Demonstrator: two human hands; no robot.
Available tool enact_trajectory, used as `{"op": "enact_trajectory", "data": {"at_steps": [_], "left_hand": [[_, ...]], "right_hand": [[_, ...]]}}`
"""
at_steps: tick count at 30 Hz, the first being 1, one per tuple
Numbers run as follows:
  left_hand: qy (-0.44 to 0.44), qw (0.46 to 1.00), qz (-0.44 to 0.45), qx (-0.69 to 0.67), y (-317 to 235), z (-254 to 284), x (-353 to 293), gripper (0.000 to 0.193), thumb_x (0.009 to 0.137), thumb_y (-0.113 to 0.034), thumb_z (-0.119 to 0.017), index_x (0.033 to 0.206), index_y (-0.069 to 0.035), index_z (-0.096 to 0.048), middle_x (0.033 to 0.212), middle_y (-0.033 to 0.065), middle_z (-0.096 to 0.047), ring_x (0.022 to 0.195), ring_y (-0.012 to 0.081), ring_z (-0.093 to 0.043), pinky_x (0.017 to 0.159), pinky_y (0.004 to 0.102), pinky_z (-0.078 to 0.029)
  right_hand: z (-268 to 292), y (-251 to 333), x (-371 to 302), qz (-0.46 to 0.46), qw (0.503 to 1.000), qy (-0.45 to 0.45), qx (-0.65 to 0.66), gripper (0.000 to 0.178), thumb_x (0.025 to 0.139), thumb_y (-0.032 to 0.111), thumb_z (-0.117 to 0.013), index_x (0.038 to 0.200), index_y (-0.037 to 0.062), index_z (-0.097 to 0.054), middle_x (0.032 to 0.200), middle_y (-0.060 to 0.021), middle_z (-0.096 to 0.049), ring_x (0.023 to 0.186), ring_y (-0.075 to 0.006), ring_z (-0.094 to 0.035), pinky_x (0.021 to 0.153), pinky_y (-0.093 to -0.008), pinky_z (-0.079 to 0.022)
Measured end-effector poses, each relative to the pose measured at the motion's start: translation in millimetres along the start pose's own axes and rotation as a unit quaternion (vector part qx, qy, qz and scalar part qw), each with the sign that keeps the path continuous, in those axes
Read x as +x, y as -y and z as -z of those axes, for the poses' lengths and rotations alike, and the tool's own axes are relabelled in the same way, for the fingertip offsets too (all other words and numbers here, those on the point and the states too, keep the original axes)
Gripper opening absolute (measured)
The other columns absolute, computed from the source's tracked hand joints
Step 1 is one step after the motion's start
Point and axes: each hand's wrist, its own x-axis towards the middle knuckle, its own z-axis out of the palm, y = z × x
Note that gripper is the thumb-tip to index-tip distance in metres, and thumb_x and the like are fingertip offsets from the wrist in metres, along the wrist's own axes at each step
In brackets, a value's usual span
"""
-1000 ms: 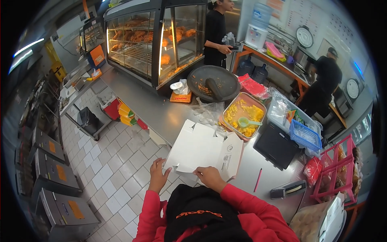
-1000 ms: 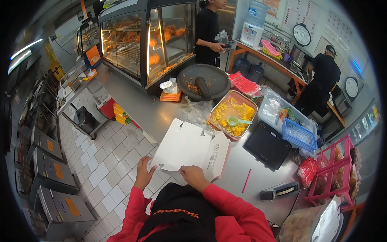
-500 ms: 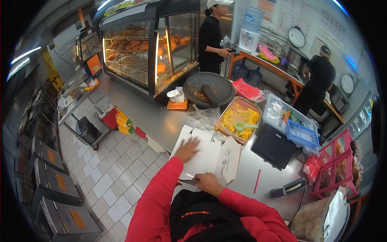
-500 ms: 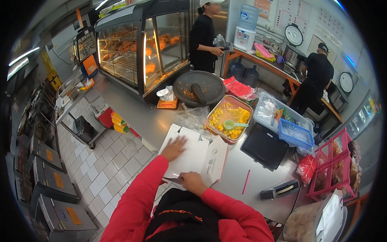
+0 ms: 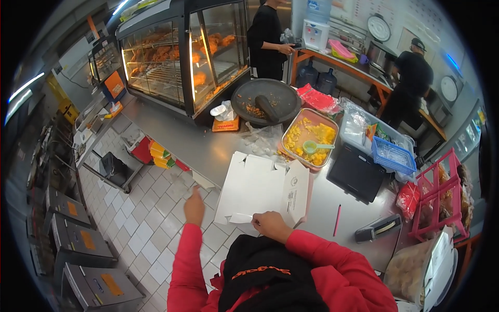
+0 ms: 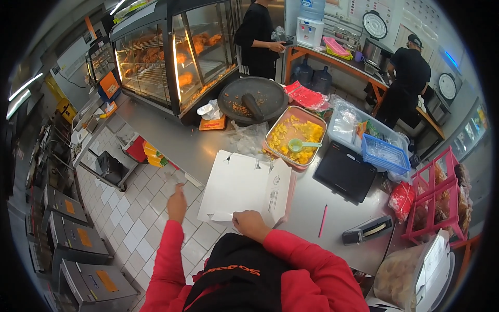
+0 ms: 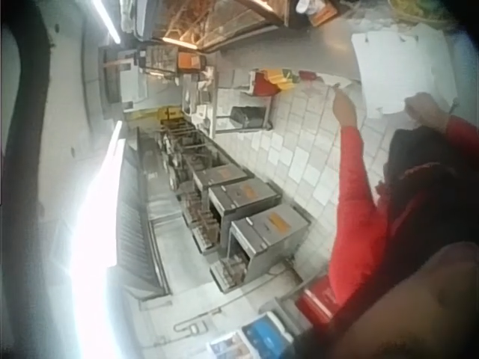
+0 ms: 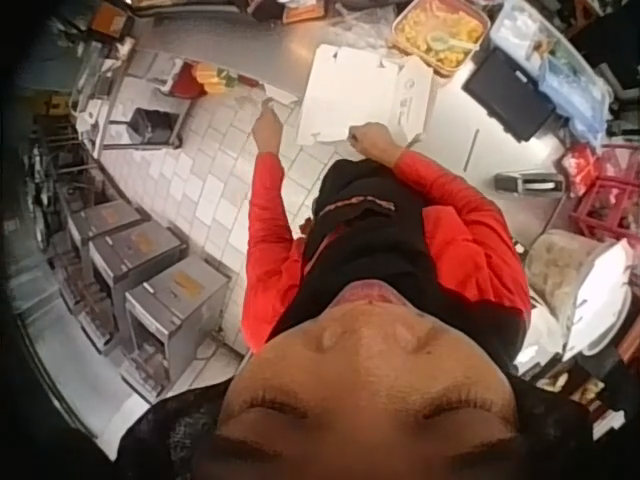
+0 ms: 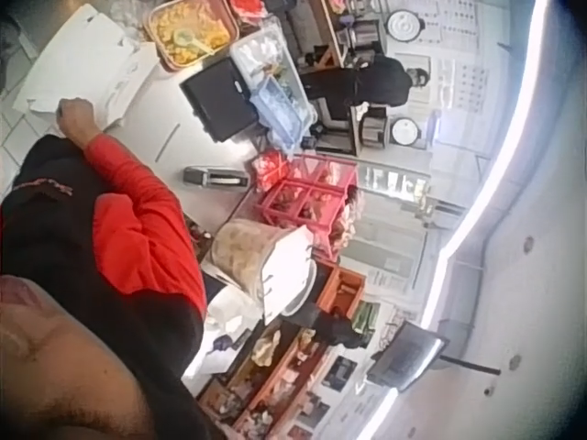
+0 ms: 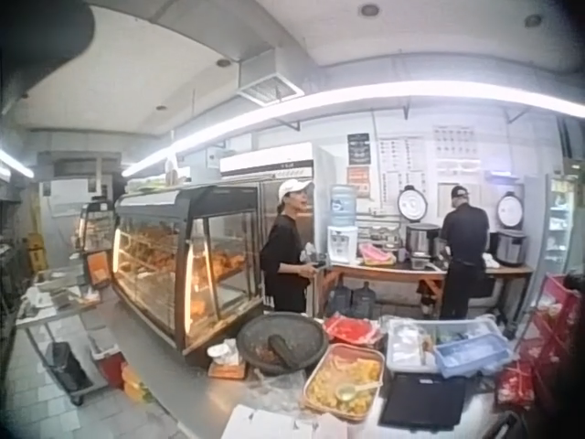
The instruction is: Assembling and folding cardboard food boxes in a commercial kitchen.
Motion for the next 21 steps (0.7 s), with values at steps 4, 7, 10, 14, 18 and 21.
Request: {"op": "enact_trajectory", "data": {"at_steps": [4,7,10,14,18,21], "left_hand": [[0.003,0.955,-0.293,-0.036,-38.5,-43.6,-0.8,0.034,0.090,-0.016,-0.053,0.122,-0.007,-0.049,0.118,0.0144,-0.057,0.111,0.0324,-0.052,0.098,0.0478,-0.038],[0.017,0.950,-0.310,-0.015,-67.7,-75.9,24.6,0.045,0.088,-0.022,-0.059,0.129,-0.007,-0.045,0.126,0.0116,-0.051,0.121,0.0283,-0.047,0.106,0.0517,-0.031],[-0.015,0.969,-0.246,-0.007,-64.1,-92.0,53.1,0.057,0.087,-0.031,-0.061,0.135,-0.008,-0.041,0.131,0.0095,-0.047,0.124,0.0257,-0.044,0.107,0.0543,-0.030],[0.056,0.974,-0.197,0.096,-68.1,-93.0,64.1,0.067,0.085,-0.046,-0.060,0.139,-0.012,-0.041,0.133,0.0069,-0.046,0.125,0.0262,-0.042,0.107,0.0551,-0.028],[0.058,0.968,-0.203,0.137,-66.3,-97.7,62.6,0.065,0.086,-0.052,-0.055,0.139,-0.016,-0.043,0.134,0.0042,-0.045,0.126,0.0236,-0.042,0.106,0.0612,-0.026],[0.006,0.965,-0.222,0.138,-64.4,-99.9,60.7,0.059,0.086,-0.054,-0.054,0.133,-0.018,-0.050,0.132,0.0022,-0.047,0.123,0.0208,-0.044,0.105,0.0656,-0.023]], "right_hand": [[-3.3,0.8,5.6,0.028,0.999,0.025,-0.008,0.014,0.080,0.020,-0.060,0.077,0.0076,-0.065,0.071,-0.0149,-0.066,0.068,-0.0347,-0.064,0.066,-0.0455,-0.050],[-3.4,1.1,7.8,0.032,0.998,0.034,-0.029,0.013,0.079,0.019,-0.060,0.077,0.0074,-0.065,0.072,-0.0146,-0.066,0.070,-0.0343,-0.064,0.067,-0.0452,-0.050],[-0.5,6.6,10.4,0.034,0.998,0.043,-0.030,0.013,0.079,0.019,-0.060,0.077,0.0072,-0.066,0.072,-0.0147,-0.066,0.071,-0.0342,-0.064,0.068,-0.0450,-0.050],[-1.6,5.7,6.6,0.010,0.999,0.048,-0.023,0.013,0.078,0.019,-0.061,0.078,0.0071,-0.066,0.072,-0.0149,-0.066,0.071,-0.0344,-0.065,0.069,-0.0451,-0.050],[-4.4,5.9,0.8,-0.002,0.999,0.037,-0.014,0.013,0.079,0.019,-0.060,0.077,0.0069,-0.066,0.070,-0.0151,-0.065,0.070,-0.0348,-0.064,0.068,-0.0453,-0.050],[-6.3,3.9,-2.6,-0.002,1.000,0.024,0.001,0.014,0.079,0.019,-0.060,0.077,0.0066,-0.065,0.069,-0.0156,-0.065,0.068,-0.0353,-0.064,0.067,-0.0455,-0.050]]}}
